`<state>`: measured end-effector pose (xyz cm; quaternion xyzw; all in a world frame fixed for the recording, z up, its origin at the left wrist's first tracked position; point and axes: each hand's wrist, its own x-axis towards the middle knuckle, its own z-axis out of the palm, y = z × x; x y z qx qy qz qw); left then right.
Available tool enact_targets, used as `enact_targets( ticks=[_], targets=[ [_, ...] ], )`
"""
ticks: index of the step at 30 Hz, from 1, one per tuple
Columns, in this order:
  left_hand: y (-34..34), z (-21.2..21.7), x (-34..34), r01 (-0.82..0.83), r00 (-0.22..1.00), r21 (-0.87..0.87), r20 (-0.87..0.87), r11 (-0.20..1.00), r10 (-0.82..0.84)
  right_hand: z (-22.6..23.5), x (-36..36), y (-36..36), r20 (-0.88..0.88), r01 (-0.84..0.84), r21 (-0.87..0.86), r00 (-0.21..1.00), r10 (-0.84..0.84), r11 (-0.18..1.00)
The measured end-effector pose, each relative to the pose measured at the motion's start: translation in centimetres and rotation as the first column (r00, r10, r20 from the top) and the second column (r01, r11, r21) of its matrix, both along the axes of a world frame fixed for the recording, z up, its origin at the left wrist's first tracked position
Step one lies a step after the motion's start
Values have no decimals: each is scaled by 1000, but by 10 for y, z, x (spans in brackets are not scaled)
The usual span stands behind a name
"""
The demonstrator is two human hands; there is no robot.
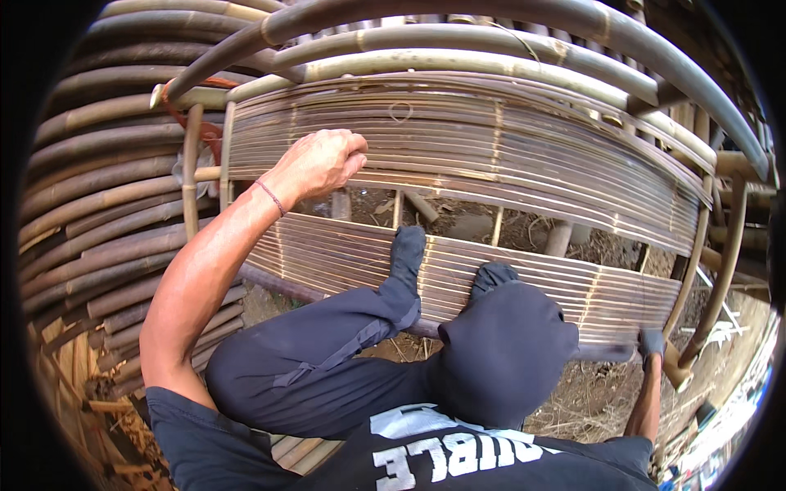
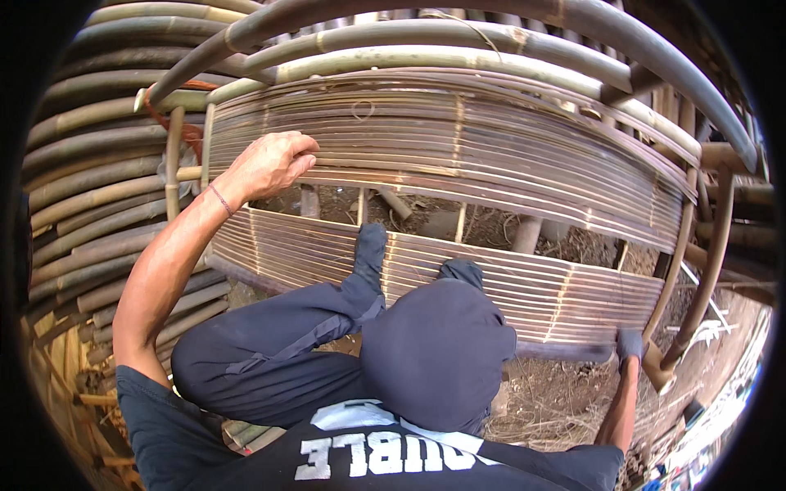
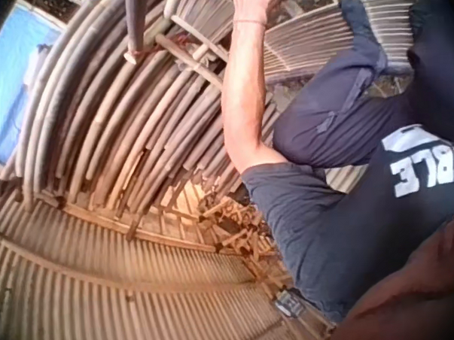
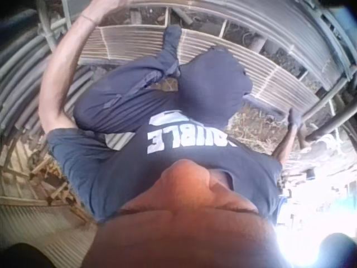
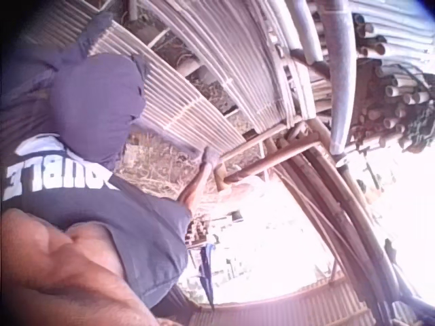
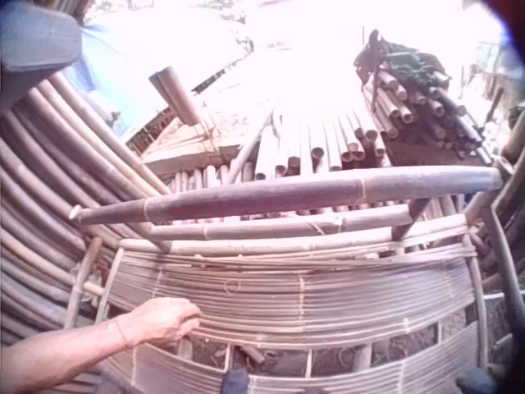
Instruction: The person sits cross-legged and weaves thin bamboo strips into a large circular bamboo frame. They repeatedly insert strips through the frame's ribs and use a small wooden mallet to tap them into place, working methodically around the structure.
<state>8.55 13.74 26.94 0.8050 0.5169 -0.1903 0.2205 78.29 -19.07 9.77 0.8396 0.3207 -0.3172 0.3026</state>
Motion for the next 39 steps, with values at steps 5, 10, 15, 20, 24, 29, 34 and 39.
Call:
enact_targets(
  ticks=[5,10,15,20,24,29,34,39],
  targets=[
    [-21,-12,-35,36,999,-45,6,998,-36,37,-53,2,378,-557,389,823,424,734],
    [-60,-83,-50,265,918,37,296,964,-264,18,-246,104,-205,-226,823,737,644,522],
    [-104,-158,-43,577,679,243,387,779,-624,18,-367,169,-261,-223,860,582,770,459],
    [-119,-205,-50,543,659,226,483,809,-577,14,-412,198,-252,-253,848,583,773,467],
    [-117,-223,-51,566,554,345,513,749,-655,7,-440,193,-322,-273,778,600,732,566],
    [-113,-231,-62,425,594,181,684,887,-424,-2,-499,172,-817,118,380,508,273,917],
    [-109,-236,-67,347,596,-18,776,938,-205,-10,-550,163,-902,147,167,421,91,975],
    [-108,-230,-66,495,485,219,733,841,-477,-2,-553,161,-848,321,-111,463,-258,941]
  ],
)
